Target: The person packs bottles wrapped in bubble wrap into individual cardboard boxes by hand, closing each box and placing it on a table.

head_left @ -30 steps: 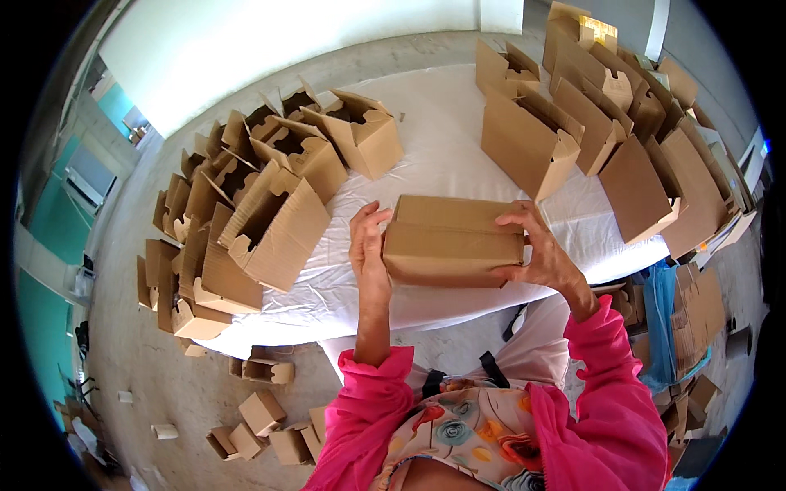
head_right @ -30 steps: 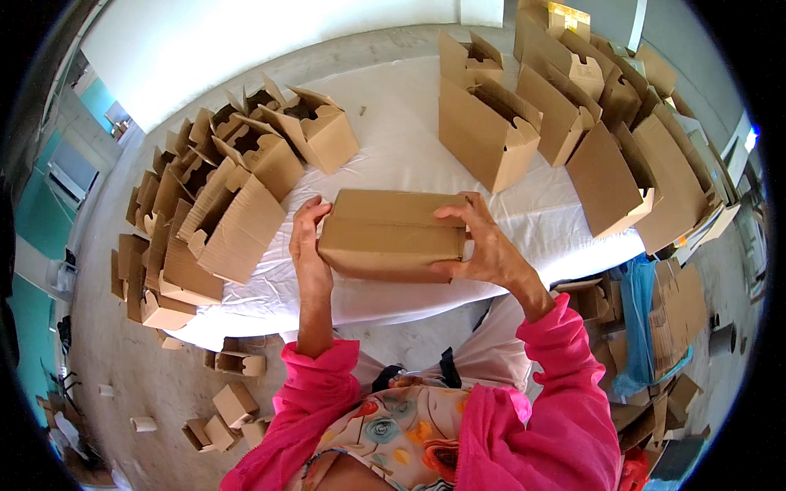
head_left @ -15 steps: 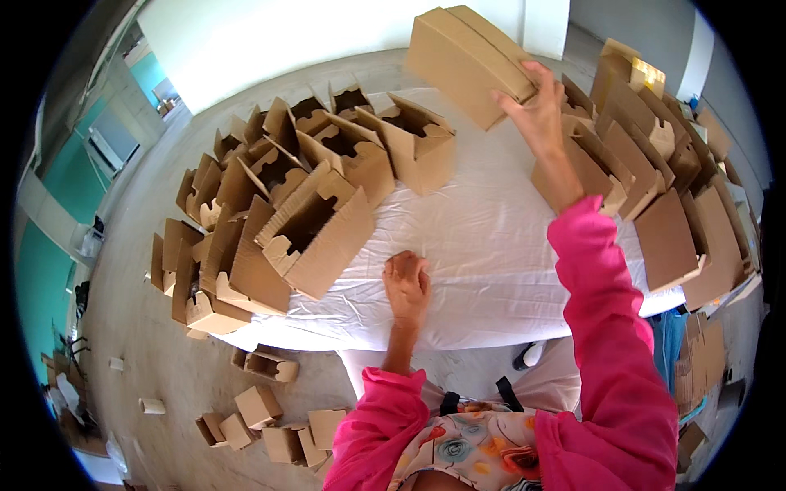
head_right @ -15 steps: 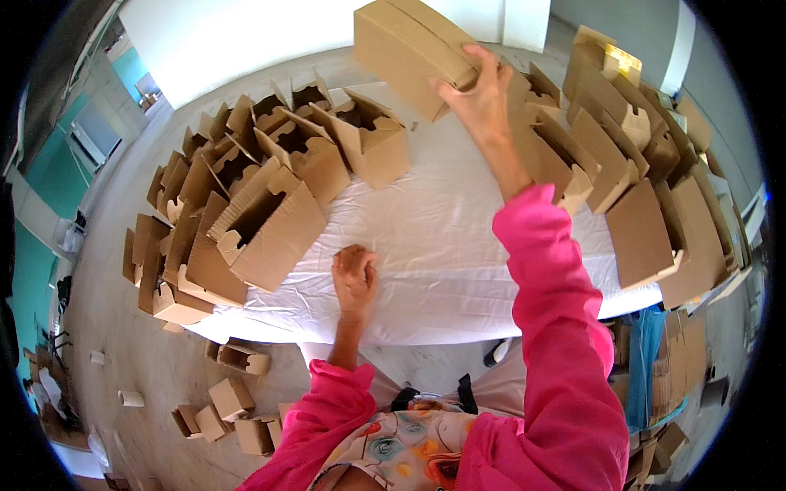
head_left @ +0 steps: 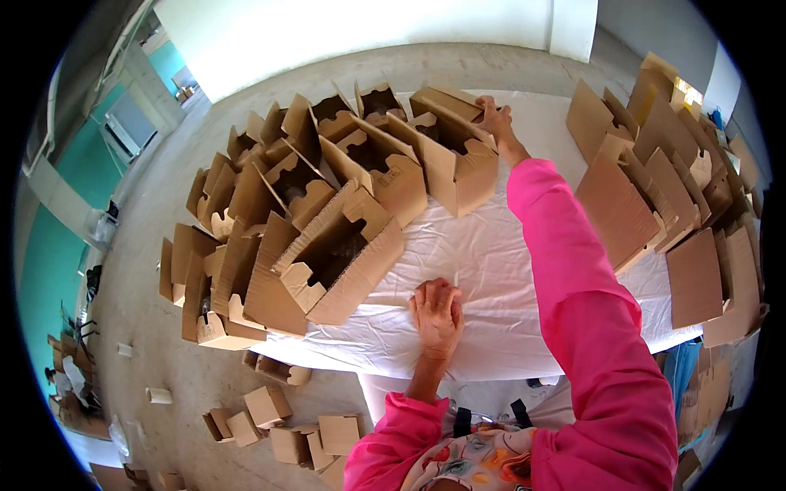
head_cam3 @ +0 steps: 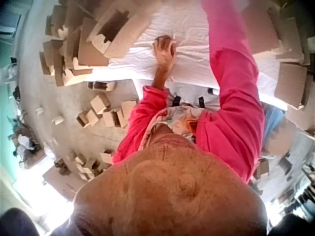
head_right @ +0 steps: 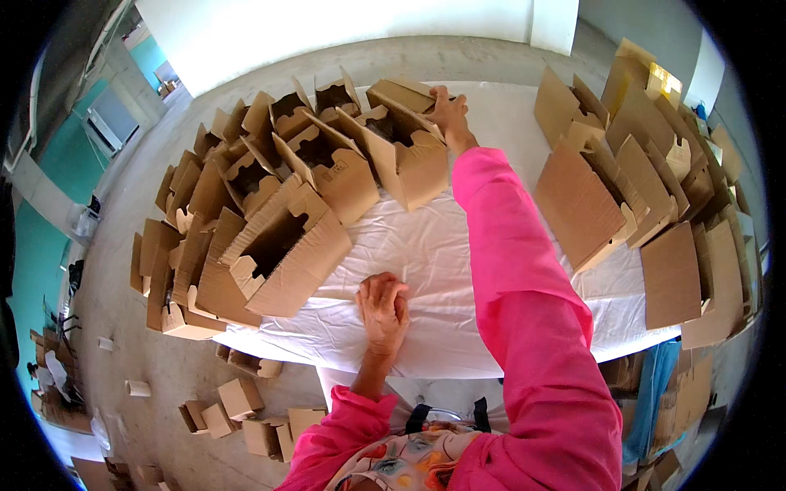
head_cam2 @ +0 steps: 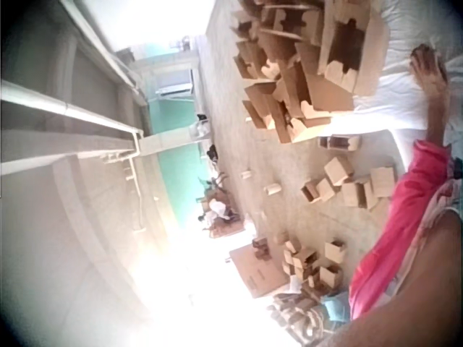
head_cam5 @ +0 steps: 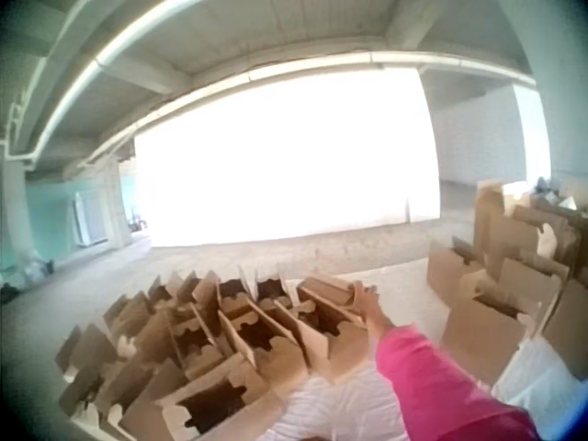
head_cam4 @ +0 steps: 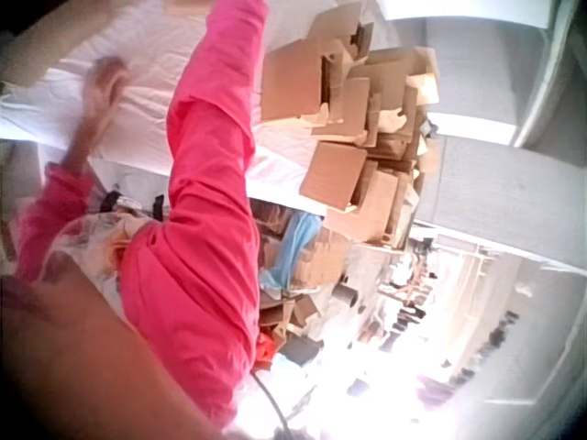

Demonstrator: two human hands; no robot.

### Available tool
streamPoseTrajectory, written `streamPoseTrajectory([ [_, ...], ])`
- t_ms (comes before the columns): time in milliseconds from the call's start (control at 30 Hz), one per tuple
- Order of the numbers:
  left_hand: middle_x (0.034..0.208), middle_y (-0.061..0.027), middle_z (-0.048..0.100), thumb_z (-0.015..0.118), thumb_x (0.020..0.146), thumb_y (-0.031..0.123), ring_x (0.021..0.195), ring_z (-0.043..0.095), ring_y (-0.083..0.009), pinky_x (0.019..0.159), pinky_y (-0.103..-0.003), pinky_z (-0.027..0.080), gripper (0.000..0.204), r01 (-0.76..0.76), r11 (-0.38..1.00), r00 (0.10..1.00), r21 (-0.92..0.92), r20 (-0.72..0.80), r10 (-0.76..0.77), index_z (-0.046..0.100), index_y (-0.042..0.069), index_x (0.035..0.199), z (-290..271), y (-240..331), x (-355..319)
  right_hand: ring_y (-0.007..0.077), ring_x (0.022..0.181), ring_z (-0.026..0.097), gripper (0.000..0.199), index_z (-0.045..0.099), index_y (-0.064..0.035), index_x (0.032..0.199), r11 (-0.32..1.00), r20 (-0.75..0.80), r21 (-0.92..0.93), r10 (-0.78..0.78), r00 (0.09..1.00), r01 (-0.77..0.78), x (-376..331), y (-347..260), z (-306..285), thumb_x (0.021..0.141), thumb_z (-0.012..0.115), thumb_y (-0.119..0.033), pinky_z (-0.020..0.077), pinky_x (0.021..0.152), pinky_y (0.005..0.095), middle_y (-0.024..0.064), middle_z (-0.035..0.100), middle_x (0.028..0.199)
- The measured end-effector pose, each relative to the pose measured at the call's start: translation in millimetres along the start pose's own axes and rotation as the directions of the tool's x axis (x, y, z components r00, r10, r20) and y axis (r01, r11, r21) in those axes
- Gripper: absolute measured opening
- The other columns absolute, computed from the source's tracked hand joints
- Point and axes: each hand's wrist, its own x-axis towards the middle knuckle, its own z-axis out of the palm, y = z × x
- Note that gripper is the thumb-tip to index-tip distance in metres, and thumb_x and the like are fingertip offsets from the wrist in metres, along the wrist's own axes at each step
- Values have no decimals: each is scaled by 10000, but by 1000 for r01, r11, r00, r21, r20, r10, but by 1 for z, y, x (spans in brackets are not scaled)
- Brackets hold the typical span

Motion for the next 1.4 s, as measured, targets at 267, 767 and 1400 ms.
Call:
streamPoseTrajectory([
  [267,966,-59,602,591,690,-4,934,544,-289,780,-425,403,188,-36,999,998,-27,-61,35,605,127,825,0,5,6,428,1220,387,703,416,-106,1340,958,-245,96,-242,939,272,-56,15,-72,769,723,-378,389,997,487,252,390,1326],
  [767,987,-84,615,542,729,-47,924,557,-271,794,-408,432,254,163,886,987,-433,84,-140,617,56,949,-10,16,0,336,982,587,363,591,-39,1095,994,-195,-110,-42,980,21,-262,84,-270,761,683,-146,463,867,367,164,609,974],
  [1400,1278,-101,540,813,640,216,1285,349,-392,1040,-592,250,293,-396,877,824,-273,316,470,710,134,902,-84,145,43,220,1032,613,406,627,-28,1135,980,-21,177,-88,996,90,-133,169,-264,809,707,-259,477,884,325,114,647,1136],
])
